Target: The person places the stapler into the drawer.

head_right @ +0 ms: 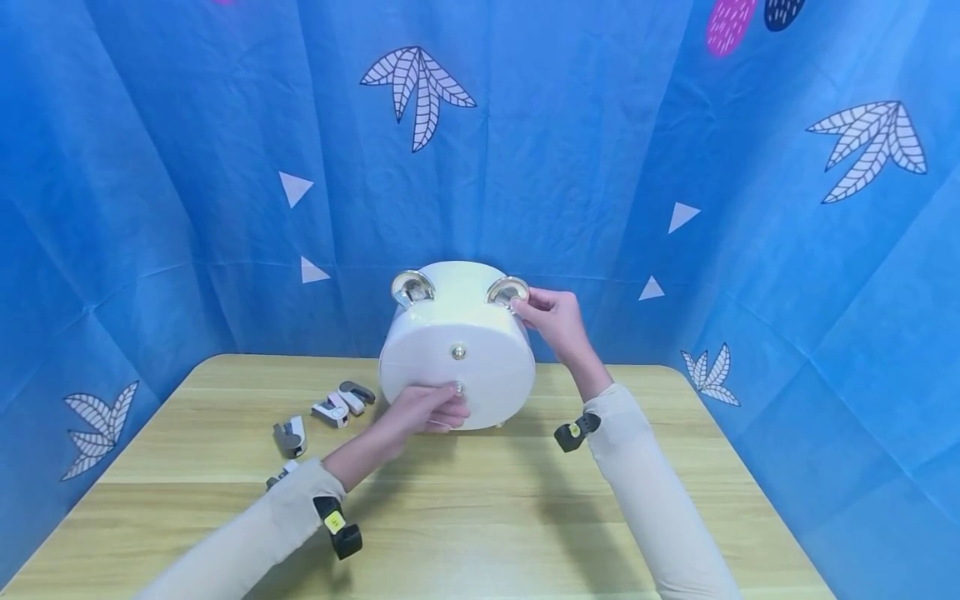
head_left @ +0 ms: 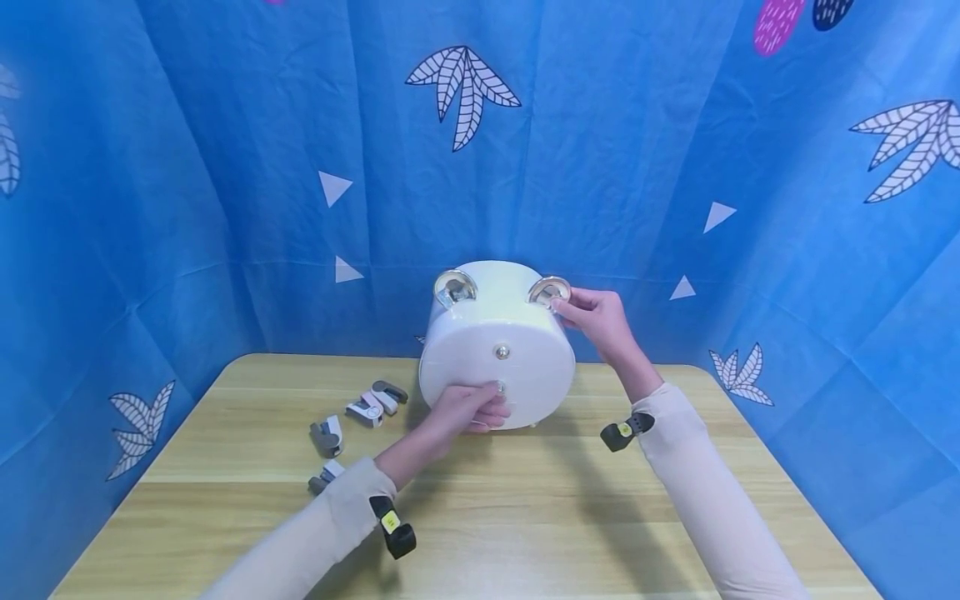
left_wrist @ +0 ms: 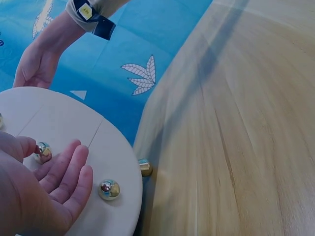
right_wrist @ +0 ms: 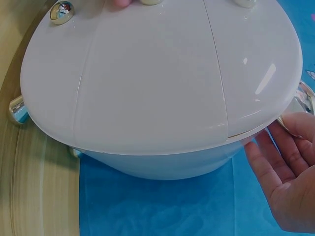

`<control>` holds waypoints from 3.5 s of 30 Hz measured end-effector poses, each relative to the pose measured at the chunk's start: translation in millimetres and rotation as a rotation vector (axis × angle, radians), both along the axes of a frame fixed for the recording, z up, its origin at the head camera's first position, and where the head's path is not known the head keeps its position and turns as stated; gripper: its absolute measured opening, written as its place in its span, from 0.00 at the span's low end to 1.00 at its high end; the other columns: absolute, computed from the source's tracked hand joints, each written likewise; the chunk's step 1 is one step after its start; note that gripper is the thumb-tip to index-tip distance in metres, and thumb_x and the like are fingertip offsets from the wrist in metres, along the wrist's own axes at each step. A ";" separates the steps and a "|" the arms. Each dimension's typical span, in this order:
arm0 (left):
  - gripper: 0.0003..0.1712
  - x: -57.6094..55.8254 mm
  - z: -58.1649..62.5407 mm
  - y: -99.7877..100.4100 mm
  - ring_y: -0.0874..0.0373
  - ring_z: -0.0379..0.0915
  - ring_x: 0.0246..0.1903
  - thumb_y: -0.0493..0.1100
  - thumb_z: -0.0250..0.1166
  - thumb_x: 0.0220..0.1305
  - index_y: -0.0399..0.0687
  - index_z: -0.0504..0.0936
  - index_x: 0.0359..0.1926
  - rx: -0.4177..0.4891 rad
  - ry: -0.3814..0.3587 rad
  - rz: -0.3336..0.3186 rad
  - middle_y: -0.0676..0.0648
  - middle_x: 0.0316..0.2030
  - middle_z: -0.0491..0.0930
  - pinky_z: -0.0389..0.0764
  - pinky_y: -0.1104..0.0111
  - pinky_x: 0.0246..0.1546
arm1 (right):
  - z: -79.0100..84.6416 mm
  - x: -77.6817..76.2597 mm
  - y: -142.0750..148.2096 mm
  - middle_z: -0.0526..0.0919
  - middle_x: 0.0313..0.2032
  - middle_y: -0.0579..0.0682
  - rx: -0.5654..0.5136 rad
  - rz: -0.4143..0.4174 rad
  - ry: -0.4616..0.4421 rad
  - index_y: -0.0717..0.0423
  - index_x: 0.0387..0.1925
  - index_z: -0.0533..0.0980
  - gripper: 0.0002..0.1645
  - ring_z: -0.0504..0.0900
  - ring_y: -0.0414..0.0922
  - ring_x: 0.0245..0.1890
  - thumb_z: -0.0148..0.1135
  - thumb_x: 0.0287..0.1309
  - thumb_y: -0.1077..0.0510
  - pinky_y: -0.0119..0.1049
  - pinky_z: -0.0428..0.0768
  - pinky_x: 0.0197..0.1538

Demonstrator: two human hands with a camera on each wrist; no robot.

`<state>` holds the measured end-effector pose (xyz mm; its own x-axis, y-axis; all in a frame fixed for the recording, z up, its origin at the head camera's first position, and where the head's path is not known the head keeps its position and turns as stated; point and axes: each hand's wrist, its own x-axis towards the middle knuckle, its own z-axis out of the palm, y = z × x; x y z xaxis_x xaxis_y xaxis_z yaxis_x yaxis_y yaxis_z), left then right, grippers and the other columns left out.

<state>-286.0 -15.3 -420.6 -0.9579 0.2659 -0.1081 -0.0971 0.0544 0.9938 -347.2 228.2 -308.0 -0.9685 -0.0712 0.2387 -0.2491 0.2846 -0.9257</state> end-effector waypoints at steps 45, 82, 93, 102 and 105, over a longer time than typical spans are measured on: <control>0.23 79.2 15.5 -10.5 0.53 0.88 0.35 0.54 0.61 0.73 0.37 0.87 0.45 -0.122 0.082 -0.162 0.42 0.35 0.90 0.88 0.61 0.46 | 1.1 3.2 -1.0 0.86 0.52 0.64 0.014 -0.010 0.021 0.64 0.60 0.79 0.25 0.86 0.33 0.40 0.68 0.66 0.56 0.49 0.84 0.56; 0.19 41.3 93.2 -125.1 0.49 0.86 0.42 0.53 0.61 0.74 0.44 0.86 0.51 -0.367 0.382 -0.262 0.46 0.40 0.89 0.87 0.65 0.41 | 2.8 4.6 -2.0 0.83 0.56 0.67 0.010 -0.008 -0.012 0.63 0.61 0.79 0.26 0.86 0.31 0.40 0.68 0.66 0.56 0.48 0.84 0.56; 0.16 -3.9 51.6 -200.9 0.53 0.84 0.46 0.46 0.69 0.68 0.41 0.86 0.51 -0.694 0.475 -0.128 0.45 0.45 0.89 0.85 0.57 0.50 | 2.0 3.8 -2.0 0.83 0.56 0.66 0.020 -0.011 -0.001 0.64 0.61 0.78 0.26 0.86 0.31 0.39 0.68 0.66 0.56 0.42 0.85 0.53; 0.20 -14.1 19.8 -232.6 0.41 0.81 0.53 0.40 0.75 0.57 0.40 0.86 0.51 -0.806 0.394 -0.210 0.41 0.49 0.87 0.81 0.46 0.56 | 2.1 3.8 -1.5 0.83 0.56 0.67 0.025 -0.004 0.007 0.64 0.62 0.78 0.26 0.86 0.30 0.39 0.67 0.66 0.56 0.40 0.86 0.52; 0.24 -14.2 11.5 -236.7 0.37 0.78 0.56 0.39 0.78 0.52 0.40 0.86 0.52 -0.843 0.386 -0.242 0.39 0.52 0.85 0.78 0.42 0.59 | 1.5 3.7 -1.8 0.84 0.55 0.66 0.020 -0.003 0.009 0.64 0.61 0.78 0.26 0.86 0.30 0.39 0.67 0.66 0.56 0.38 0.87 0.50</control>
